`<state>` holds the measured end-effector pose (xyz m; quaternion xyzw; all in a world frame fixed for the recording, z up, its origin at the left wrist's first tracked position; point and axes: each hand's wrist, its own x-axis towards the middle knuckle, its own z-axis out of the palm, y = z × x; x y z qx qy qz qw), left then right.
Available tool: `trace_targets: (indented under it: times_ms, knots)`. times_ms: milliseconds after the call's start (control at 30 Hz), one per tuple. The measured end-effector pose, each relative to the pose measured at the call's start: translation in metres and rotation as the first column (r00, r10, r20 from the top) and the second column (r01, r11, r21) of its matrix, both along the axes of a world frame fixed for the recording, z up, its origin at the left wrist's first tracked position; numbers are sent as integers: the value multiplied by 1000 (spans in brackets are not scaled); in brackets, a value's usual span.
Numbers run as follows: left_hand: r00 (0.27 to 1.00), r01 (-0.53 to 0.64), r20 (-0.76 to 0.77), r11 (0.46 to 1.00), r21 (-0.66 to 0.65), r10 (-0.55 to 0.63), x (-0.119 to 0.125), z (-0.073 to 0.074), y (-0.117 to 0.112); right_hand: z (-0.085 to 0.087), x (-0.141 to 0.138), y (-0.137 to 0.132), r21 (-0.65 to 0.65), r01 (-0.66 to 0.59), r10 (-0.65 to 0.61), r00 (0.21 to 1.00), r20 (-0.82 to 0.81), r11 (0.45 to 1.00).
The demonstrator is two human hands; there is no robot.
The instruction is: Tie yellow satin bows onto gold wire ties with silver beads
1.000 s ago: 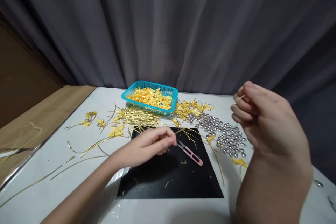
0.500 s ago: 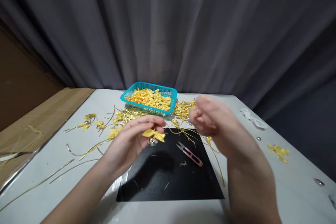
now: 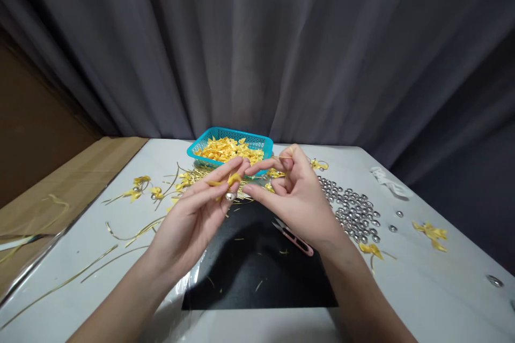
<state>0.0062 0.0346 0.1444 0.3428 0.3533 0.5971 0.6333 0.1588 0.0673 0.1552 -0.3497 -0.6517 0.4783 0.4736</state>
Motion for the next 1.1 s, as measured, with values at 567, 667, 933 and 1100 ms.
trace_targets:
  times_ms: [567,667,933,1100]
  knots:
    - [996,38,-89,996,82,-31,1,-6,6,-10,-8,9,-248,-47,7,987,-160,968]
    - [973,-1,-228,993,121,29,-3,-10,13,-8,-3,12,-290,-1,-52,983,-174,957]
    - [462,-283,-340,499,819,819,-17,-44,31,-6,0,11,-364,20,-115,963,-243,931]
    - [341,127,-481,467,875,808,-26,-49,28,-4,-1,9,-392,-16,-87,966,-244,920]
